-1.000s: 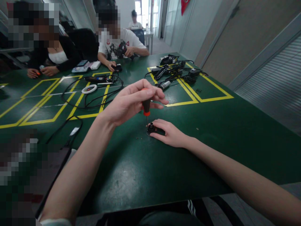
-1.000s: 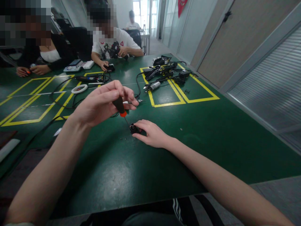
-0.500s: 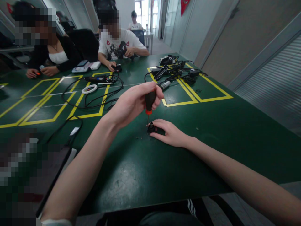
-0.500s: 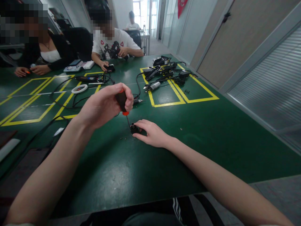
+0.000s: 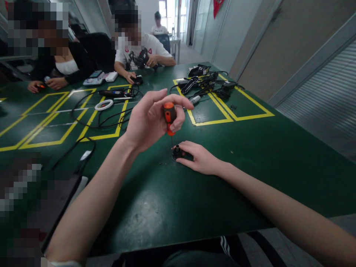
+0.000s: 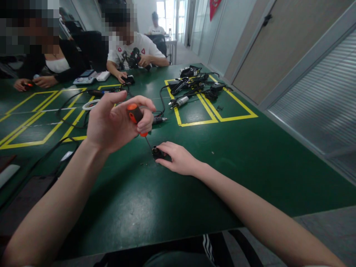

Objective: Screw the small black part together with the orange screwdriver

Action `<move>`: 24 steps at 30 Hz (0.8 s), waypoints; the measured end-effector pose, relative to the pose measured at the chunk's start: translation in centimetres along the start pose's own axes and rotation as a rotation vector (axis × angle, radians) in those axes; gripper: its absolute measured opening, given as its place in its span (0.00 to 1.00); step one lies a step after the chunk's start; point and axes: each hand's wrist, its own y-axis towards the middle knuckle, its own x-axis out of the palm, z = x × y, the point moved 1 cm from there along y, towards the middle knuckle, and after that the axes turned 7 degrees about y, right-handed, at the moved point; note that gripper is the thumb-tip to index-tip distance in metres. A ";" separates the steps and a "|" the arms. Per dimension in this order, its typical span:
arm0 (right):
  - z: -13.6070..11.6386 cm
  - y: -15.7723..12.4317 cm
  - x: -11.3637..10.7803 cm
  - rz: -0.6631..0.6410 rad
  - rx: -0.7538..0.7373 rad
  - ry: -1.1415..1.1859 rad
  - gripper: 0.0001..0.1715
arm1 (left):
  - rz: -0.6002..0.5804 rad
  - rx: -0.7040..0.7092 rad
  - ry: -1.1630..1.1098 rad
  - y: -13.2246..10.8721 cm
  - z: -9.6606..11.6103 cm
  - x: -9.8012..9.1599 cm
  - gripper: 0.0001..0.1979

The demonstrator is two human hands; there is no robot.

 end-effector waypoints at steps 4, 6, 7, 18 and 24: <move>-0.1 0.0 0.0 -0.005 0.004 -0.015 0.12 | 0.005 0.031 0.021 0.0 -0.3 -0.5 0.20; -0.1 0.0 0.0 -0.001 -0.004 -0.013 0.13 | 0.036 0.040 0.055 -0.1 -0.6 -0.5 0.18; 0.0 0.0 0.0 0.002 -0.009 -0.008 0.14 | 0.055 0.047 0.071 -0.1 -0.7 -0.5 0.18; -0.3 0.0 -0.2 -0.006 0.002 0.014 0.14 | 0.055 0.012 0.073 0.0 0.1 -0.2 0.21; -0.3 0.1 -0.2 -0.002 -0.014 0.015 0.13 | 0.085 0.058 0.066 0.1 -0.4 -0.6 0.15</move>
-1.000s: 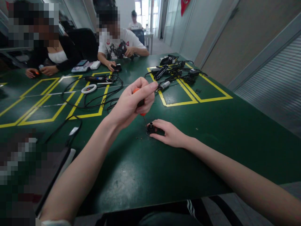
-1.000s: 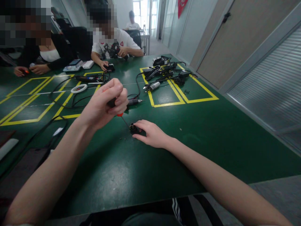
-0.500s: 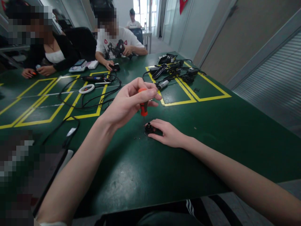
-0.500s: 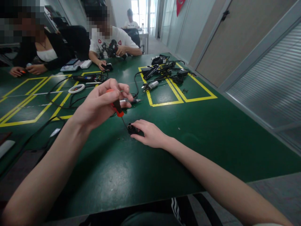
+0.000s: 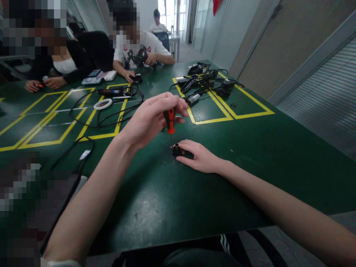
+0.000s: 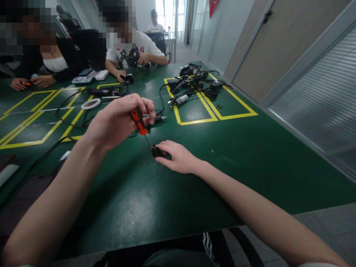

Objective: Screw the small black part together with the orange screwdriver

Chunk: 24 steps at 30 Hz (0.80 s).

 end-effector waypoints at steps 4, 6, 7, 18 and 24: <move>0.1 0.0 0.0 0.006 0.003 0.005 0.14 | 0.052 0.069 -0.049 0.0 -0.6 0.4 0.22; 0.1 0.0 0.0 0.001 0.010 0.010 0.14 | 0.050 0.042 -0.044 0.0 -0.6 0.7 0.23; 0.1 0.0 0.0 0.001 0.010 0.011 0.14 | 0.045 0.020 -0.041 0.0 -0.5 0.8 0.23; -0.2 0.1 -0.1 -0.014 0.022 0.019 0.15 | 0.026 0.001 0.031 0.0 -0.2 0.4 0.16; 0.0 0.1 -0.1 -0.010 0.027 0.012 0.15 | 0.089 0.041 0.032 0.0 -0.3 0.7 0.24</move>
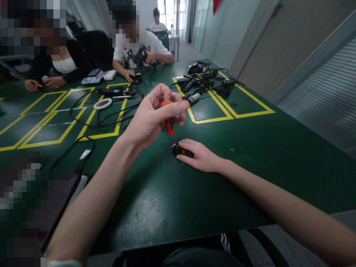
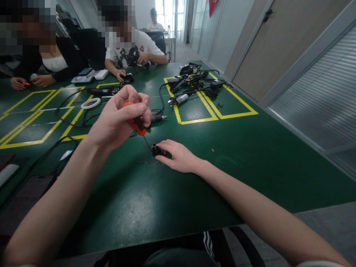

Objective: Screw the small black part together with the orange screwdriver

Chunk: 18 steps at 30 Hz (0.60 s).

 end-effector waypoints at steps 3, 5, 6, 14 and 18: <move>0.0 0.0 0.0 0.003 -0.003 -0.007 0.15 | -0.045 -0.047 0.020 -0.1 0.2 0.1 0.19; 0.0 0.0 0.0 0.008 -0.004 -0.016 0.14 | -0.112 -0.056 0.051 -0.2 0.5 0.0 0.15; 0.0 0.0 0.0 0.010 -0.006 -0.020 0.14 | -0.144 -0.040 0.079 -0.2 0.7 0.0 0.15; 0.0 -0.1 0.1 0.014 0.002 -0.031 0.14 | -0.009 0.262 0.610 -1.0 2.0 0.1 0.07; 0.0 -0.1 0.2 0.005 0.008 -0.028 0.15 | 0.076 0.310 0.773 -1.3 2.3 0.0 0.09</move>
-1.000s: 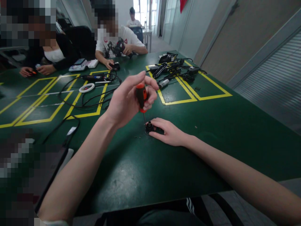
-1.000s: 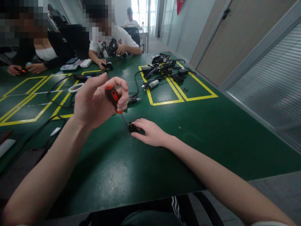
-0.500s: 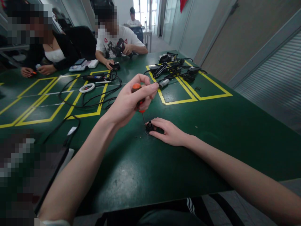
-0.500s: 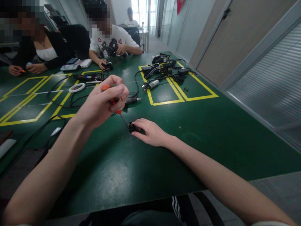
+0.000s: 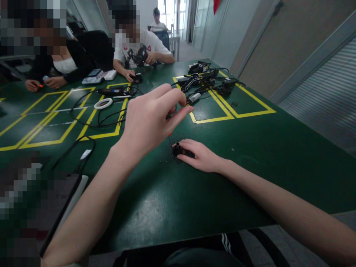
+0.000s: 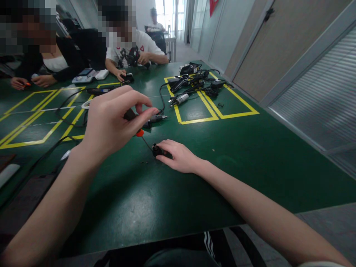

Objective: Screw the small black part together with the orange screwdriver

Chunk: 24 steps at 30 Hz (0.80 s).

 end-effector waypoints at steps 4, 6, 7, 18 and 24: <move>-0.1 0.0 -0.1 -0.006 0.025 0.013 0.14 | -0.078 0.041 0.196 -0.4 1.1 -0.4 0.06; -0.2 0.0 -0.2 -0.021 0.038 0.025 0.14 | -0.143 0.097 0.334 -0.7 1.8 -0.9 0.08; -0.2 0.0 -0.2 -0.030 0.040 0.028 0.14 | -0.165 0.124 0.403 -0.8 2.1 -1.1 0.10; -0.4 -0.1 0.0 0.007 0.023 -0.028 0.11 | -0.217 0.126 0.318 -0.8 1.7 -1.1 0.02; -0.6 0.1 -0.1 -0.034 0.009 -0.068 0.16 | -0.218 0.114 0.610 -1.3 2.4 -1.1 0.07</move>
